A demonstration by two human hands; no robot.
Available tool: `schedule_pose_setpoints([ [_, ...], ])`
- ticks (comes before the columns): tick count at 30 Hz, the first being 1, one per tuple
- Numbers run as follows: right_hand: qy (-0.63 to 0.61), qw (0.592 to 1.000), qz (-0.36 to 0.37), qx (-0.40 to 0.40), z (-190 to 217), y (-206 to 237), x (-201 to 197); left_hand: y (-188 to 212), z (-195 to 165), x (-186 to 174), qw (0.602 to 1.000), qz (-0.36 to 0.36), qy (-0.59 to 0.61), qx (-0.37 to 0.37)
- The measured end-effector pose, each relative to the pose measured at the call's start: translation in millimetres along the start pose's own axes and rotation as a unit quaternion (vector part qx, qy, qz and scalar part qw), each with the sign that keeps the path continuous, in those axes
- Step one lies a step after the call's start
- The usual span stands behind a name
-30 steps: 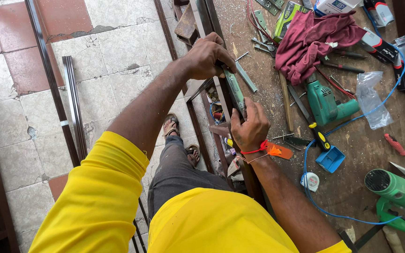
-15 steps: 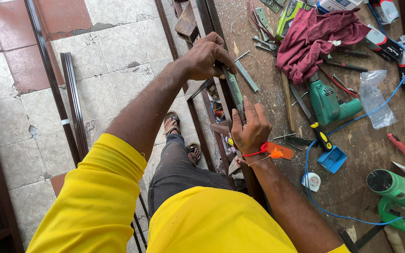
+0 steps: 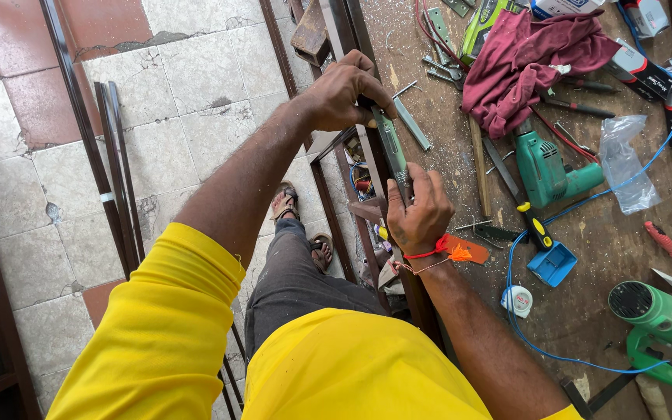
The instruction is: The person installs a lock mechanism into a metal frame. They use a screwdriver to tighten screws, wipe the area with a cloth, and insert a metal plate into the frame. The person then uses a small tool to adjust the lock mechanism.
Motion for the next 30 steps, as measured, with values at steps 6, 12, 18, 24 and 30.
schedule_pose_setpoints([
  [6, -0.104, 0.992, -0.055, 0.042, -10.6, 6.5, -14.4, 5.1, -10.6, -7.9, 0.997, 0.0, 0.074, 0.002],
  [12, -0.381, 0.841, -0.025, 0.383, -101.2, 25.7, -1.8, 63.2, 2.8, 14.3, 0.872, -0.371, 0.31, -0.078],
  [18, -0.362, 0.814, 0.138, 0.433, -169.4, 21.4, 24.4, 147.2, 25.0, 91.4, 0.77, -0.433, 0.322, -0.341],
  [24, 0.107, 0.98, 0.03, 0.163, -206.3, -0.1, -28.3, 174.3, -2.4, 139.3, 0.763, -0.38, 0.373, -0.367],
  [30, 0.281, 0.931, 0.158, 0.168, -249.4, 12.2, -61.3, 170.2, -25.4, 138.5, 0.757, -0.352, 0.38, -0.398],
])
Point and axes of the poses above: each hand's wrist, its own y-axis away from the middle knuckle, its own x-axis out of the palm, z = x × y, the point moved 3 cm from there along -y, towards the middle knuckle, and after that the axes turned 7 degrees about y, right-handed, at the moved point
